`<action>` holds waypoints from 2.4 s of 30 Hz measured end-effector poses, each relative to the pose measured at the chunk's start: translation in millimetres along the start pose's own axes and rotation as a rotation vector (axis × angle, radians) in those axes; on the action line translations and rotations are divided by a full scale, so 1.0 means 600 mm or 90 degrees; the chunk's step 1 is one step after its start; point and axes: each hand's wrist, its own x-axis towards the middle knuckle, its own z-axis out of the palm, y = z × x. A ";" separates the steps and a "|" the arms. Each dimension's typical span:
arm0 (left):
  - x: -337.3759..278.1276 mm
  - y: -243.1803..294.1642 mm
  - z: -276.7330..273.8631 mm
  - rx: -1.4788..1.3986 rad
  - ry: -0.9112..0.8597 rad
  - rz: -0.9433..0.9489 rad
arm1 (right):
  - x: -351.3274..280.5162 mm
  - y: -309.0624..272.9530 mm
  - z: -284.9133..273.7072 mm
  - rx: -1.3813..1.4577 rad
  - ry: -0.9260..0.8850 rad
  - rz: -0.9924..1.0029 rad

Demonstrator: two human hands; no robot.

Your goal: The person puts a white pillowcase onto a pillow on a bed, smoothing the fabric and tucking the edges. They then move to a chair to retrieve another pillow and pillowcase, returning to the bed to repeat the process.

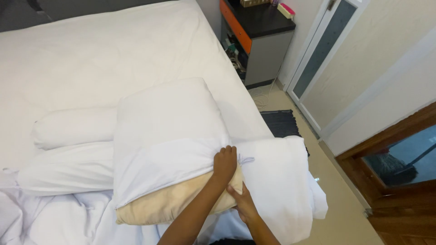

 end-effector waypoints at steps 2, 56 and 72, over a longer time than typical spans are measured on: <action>0.003 0.008 0.009 -0.023 -0.038 -0.028 | -0.002 0.000 0.011 -0.020 0.027 -0.027; -0.071 0.062 -0.241 -0.446 -0.119 0.081 | 0.228 -0.082 -0.038 -0.340 0.169 -0.325; -0.132 0.028 -0.094 0.046 0.137 -0.021 | 0.113 -0.124 0.004 -0.277 0.132 -0.485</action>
